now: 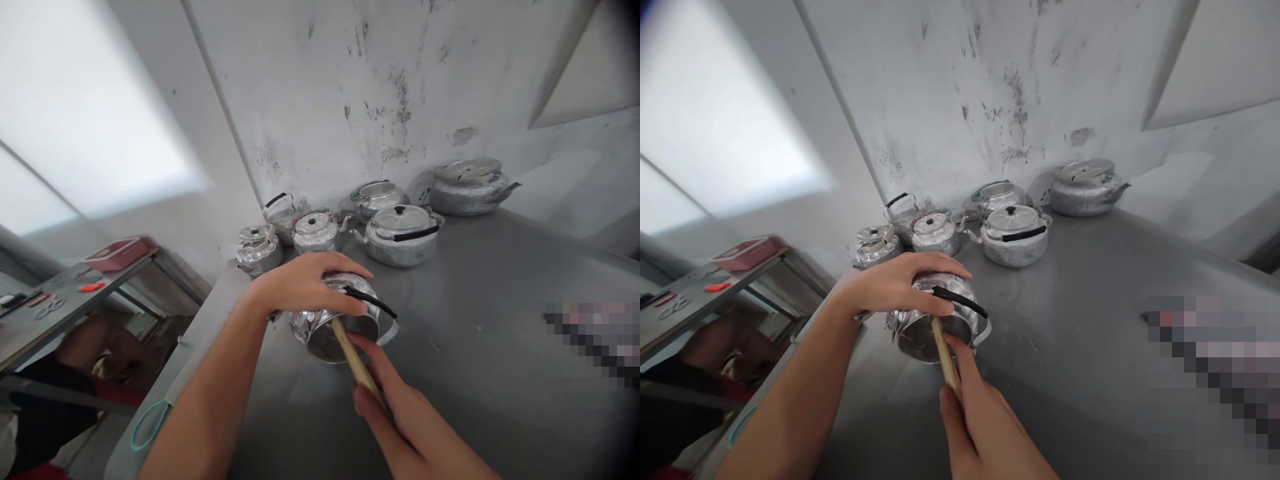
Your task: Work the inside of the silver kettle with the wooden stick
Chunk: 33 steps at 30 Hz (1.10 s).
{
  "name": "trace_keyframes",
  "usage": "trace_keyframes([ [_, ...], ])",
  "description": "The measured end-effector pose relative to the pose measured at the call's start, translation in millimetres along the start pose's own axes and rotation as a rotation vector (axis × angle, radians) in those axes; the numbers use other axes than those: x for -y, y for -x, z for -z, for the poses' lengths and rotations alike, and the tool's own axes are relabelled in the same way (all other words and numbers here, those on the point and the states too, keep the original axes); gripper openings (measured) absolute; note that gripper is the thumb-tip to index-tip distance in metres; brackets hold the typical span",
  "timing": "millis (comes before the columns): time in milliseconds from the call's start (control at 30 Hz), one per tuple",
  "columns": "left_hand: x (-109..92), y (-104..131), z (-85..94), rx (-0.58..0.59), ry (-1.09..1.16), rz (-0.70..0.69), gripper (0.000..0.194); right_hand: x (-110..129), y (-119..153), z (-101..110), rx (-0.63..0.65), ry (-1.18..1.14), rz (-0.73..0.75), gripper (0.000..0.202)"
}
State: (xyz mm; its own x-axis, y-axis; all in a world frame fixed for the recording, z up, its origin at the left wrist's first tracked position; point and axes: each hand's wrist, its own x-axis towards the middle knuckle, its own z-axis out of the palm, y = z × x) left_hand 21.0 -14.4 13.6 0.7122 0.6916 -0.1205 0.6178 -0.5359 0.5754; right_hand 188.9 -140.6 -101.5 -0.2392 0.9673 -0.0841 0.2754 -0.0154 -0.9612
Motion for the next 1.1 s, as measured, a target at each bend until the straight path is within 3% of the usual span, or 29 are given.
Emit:
trace_keyframes([
  [100, 1.2, -0.2, 0.8, 0.004, 0.008, 0.0, 0.054, -2.3, 2.1, -2.0, -0.005, -0.003, 0.018, 0.056],
  [233, 2.4, -0.4, 1.5, 0.012, 0.004, 0.006, 0.054, -6.8, 7.4, -6.2, -0.123, -0.02, 0.04, 0.054],
  [367, 3.0, -0.6, 1.6, 0.017, 0.012, 0.011, 0.054, -7.6, 6.7, -4.7, -0.062, -0.019, 0.048, 0.052],
  [933, 6.0, -1.1, 2.1, 0.003, 0.029, 0.013, 0.053, -0.4, 6.8, -5.0, -0.051, -0.12, -0.084, 0.053],
  [1100, 6.4, -0.9, 2.3, 0.01, 0.022, 0.017, 0.053, -2.4, 4.7, -3.9, -0.064, -0.146, -0.049, 0.053],
])
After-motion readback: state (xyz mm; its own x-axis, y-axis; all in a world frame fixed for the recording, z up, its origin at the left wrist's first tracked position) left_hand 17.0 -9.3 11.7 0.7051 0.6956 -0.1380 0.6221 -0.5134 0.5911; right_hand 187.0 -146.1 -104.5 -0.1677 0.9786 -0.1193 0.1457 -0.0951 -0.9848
